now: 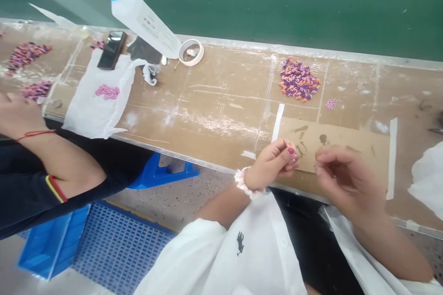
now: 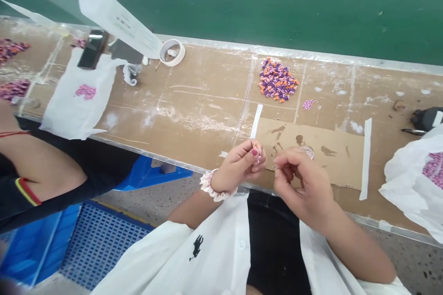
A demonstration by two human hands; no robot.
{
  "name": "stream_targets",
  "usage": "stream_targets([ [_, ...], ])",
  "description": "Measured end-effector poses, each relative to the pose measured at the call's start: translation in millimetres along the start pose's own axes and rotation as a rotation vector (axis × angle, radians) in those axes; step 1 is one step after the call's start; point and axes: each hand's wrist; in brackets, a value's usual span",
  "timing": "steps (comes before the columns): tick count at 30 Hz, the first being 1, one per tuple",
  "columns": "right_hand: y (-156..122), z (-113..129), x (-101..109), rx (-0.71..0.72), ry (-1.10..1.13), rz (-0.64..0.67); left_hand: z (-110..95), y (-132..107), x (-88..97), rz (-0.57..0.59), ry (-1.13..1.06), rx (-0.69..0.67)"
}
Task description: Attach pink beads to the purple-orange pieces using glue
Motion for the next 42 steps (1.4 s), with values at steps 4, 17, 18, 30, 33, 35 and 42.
stream_targets([
  [4,-3.9,7.3,-3.5,0.046,0.036,-0.095,-2.7,-0.2,-17.5,0.062,-0.105,0.098],
  [17,-4.1,3.6,-14.4,0.021,-0.036,-0.077,7.0,1.6,-23.7,0.025,-0.161,0.108],
  [18,-4.9,2.9,-14.6,0.011,-0.037,-0.075,7.2,1.7,-23.3,0.026,-0.155,0.102],
  [30,-5.3,5.4,-16.1,-0.019,-0.035,-0.070,4.4,0.4,-25.3,0.030,-0.069,-0.037],
  [33,-4.6,5.1,-15.5,0.008,-0.038,-0.065,4.3,0.6,-25.6,0.033,-0.062,-0.034],
  [35,-4.1,4.5,-15.2,0.021,-0.055,-0.063,4.9,0.9,-25.9,0.029,-0.040,-0.048],
  [42,-1.7,4.6,-15.7,0.034,-0.147,-0.079,7.5,2.5,-28.7,-0.039,0.082,-0.079],
])
Point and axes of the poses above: each hand's wrist, its own y-axis towards the middle knuckle, its own x-axis out of the back of the hand, z = x × y, and after that the axes turned 6 degrees about -z, right-handed
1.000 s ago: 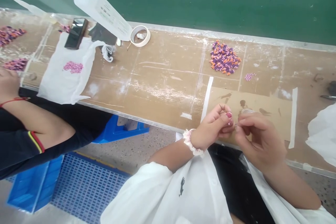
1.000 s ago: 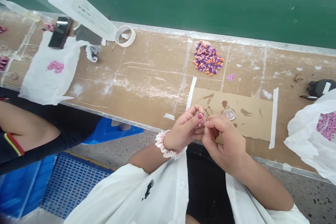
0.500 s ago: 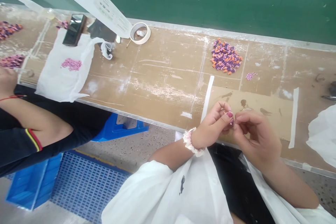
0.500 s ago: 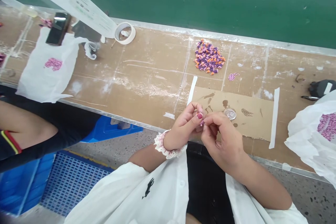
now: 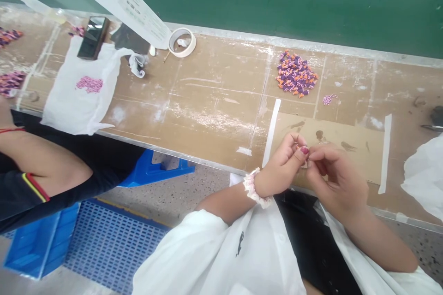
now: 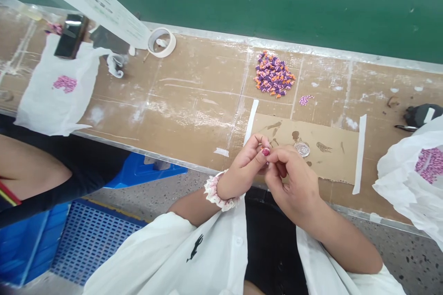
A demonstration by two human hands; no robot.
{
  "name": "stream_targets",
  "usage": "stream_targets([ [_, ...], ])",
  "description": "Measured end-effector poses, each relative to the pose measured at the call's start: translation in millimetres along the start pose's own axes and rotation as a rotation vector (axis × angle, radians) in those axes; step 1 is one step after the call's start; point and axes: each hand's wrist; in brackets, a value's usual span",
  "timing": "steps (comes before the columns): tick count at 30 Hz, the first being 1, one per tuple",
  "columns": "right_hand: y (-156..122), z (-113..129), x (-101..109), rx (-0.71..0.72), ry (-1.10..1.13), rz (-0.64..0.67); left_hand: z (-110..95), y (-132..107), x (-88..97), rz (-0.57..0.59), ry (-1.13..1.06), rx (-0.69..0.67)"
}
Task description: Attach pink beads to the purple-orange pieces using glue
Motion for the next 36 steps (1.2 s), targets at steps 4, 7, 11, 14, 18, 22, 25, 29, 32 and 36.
stream_targets([
  [4,0.2,-0.5,-0.4,0.008,-0.010,-0.018,1.3,1.0,-0.5,0.019,-0.023,0.033],
  [7,0.0,-0.9,-0.6,0.008,-0.028,-0.031,2.9,1.9,-0.4,0.024,-0.038,0.026],
  [11,1.0,-1.4,-1.3,0.015,-0.065,-0.041,4.9,4.1,-0.7,0.028,-0.014,0.003],
  [14,3.2,-4.4,-2.1,0.030,-0.077,-0.042,5.1,6.4,-0.4,0.030,-0.008,-0.018],
  [18,5.0,-15.4,-0.1,0.048,0.054,0.006,4.1,8.4,2.8,0.030,-0.022,-0.055],
  [22,0.9,-25.1,8.7,0.018,0.155,-0.075,4.7,8.4,7.3,0.092,-0.053,-0.098],
  [25,-3.6,-25.8,16.1,0.029,0.128,-0.225,6.0,8.4,8.8,0.177,-0.073,-0.150],
  [29,-8.5,-26.6,21.1,0.040,0.117,-0.260,8.2,8.2,9.2,0.263,-0.036,-0.258],
  [32,-13.3,-34.1,22.4,0.027,0.107,-0.227,11.6,7.4,12.3,0.328,-0.016,-0.379],
  [36,-21.1,-49.5,25.6,0.042,0.103,-0.257,13.3,20.4,31.4,0.158,0.356,-0.463],
])
Point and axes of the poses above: each hand's wrist, its own y-axis towards the middle knuckle, its own x-axis out of the back of the hand, z = x × y, and after that the axes turned 6 degrees about -z, right-handed
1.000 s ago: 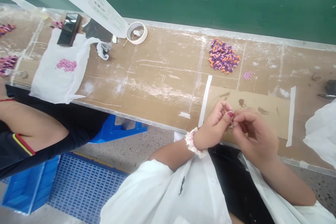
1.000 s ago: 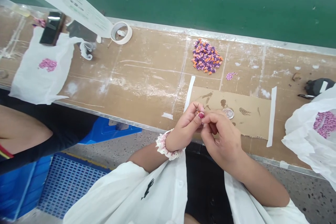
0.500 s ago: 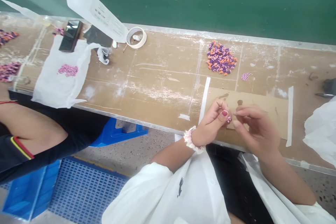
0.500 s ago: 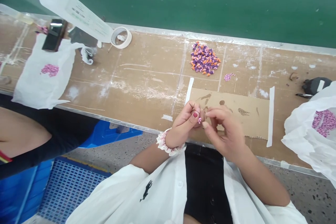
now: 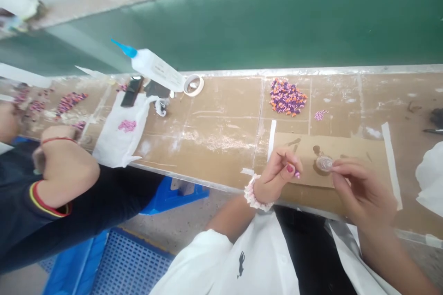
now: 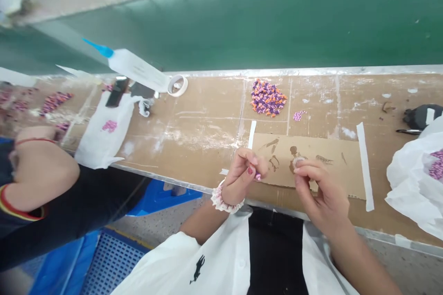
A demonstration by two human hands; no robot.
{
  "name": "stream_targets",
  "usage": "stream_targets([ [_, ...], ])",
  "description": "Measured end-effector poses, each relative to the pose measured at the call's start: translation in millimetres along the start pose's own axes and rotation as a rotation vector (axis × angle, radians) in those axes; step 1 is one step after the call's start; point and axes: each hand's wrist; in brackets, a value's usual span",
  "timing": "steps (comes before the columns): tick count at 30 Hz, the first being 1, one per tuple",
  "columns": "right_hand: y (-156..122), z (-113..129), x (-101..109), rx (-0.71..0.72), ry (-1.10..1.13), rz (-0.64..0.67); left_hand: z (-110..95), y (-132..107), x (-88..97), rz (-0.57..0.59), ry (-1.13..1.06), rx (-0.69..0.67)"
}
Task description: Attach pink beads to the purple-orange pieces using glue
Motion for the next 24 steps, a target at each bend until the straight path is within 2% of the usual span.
stream_targets([
  [3,-4.8,-8.9,5.7,-0.007,-0.018,-0.090,14.5,27.5,29.0,-0.120,0.803,-0.021],
  [4,-6.3,-11.1,7.3,-0.014,-0.028,-0.124,18.8,40.7,39.3,-0.131,0.929,-0.048],
  [7,-11.6,-16.2,10.4,-0.030,-0.048,-0.193,27.7,80.1,63.3,-0.055,1.127,-0.141],
  [10,-17.9,-20.5,11.3,-0.043,-0.047,-0.256,34.1,101.8,72.7,-0.081,1.266,-0.221],
  [12,-21.8,-23.9,12.2,-0.076,-0.031,-0.305,39.6,105.4,71.5,-0.149,1.337,-0.239],
  [13,-23.4,-25.9,13.2,-0.087,-0.025,-0.319,42.7,106.2,68.8,-0.186,1.380,-0.206],
  [17,-25.8,-33.7,22.1,-0.090,-0.037,-0.336,53.3,120.1,46.3,-0.302,1.511,0.084],
  [19,-25.4,-35.7,28.0,-0.087,-0.050,-0.339,54.9,135.4,34.1,-0.346,1.524,0.152],
  [21,-25.2,-36.2,33.2,-0.074,-0.050,-0.340,54.1,151.4,26.2,-0.356,1.536,0.145],
  [24,-26.4,-37.2,38.1,-0.069,-0.048,-0.358,51.7,169.3,23.9,-0.269,1.561,0.090],
])
Point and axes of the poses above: each hand's wrist, its own y-axis towards the middle knuckle, its own x-axis out of the back of the hand, z = x × y, and after that the axes turned 6 degrees about -z, right-handed
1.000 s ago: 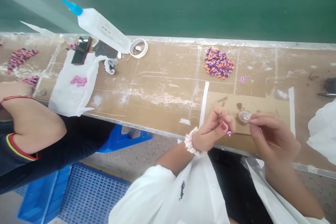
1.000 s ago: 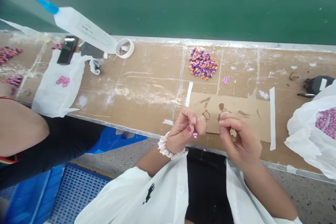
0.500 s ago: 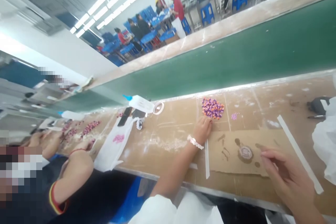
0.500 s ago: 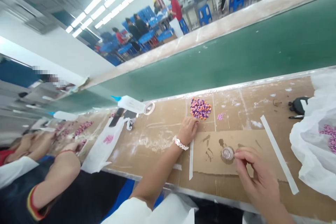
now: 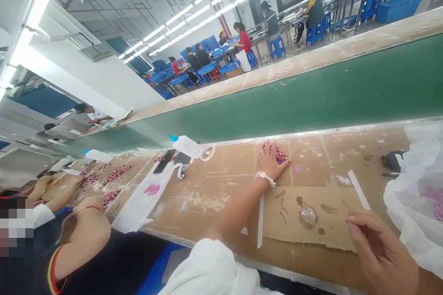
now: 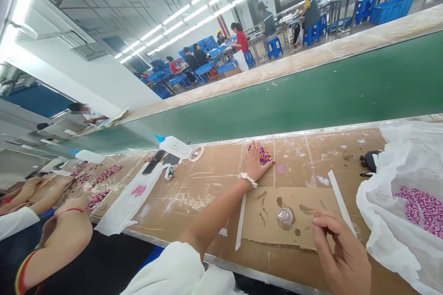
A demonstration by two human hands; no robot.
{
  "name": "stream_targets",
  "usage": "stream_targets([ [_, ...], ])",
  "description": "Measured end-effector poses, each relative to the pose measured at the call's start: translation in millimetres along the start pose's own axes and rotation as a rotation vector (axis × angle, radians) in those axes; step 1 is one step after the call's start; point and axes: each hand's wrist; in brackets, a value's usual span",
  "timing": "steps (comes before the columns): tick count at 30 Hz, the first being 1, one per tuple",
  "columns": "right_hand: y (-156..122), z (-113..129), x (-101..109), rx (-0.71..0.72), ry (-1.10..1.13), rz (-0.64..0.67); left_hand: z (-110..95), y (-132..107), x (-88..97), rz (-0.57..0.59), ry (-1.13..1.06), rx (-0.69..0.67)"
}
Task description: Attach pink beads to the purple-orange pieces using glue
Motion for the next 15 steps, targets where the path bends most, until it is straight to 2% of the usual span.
stream_targets([
  [3,-0.1,-1.9,1.9,-0.003,-0.019,-0.018,1.0,12.6,-0.9,0.039,0.013,-0.082],
  [7,2.7,-3.6,0.6,-0.024,-0.047,-0.008,0.8,36.6,-5.7,0.043,0.019,-0.107],
  [11,7.6,-14.1,-2.7,-0.045,-0.090,0.021,-3.1,80.0,-11.4,0.034,0.016,-0.089],
  [15,9.2,-40.0,-4.9,-0.012,-0.067,0.021,-8.3,132.2,-16.6,0.025,0.001,-0.054],
])
Point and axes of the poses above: each hand's wrist, its own y-axis towards the middle knuckle, its own x-axis out of the back of the hand, z = x × y, and after that the axes turned 6 degrees about -z, right-handed
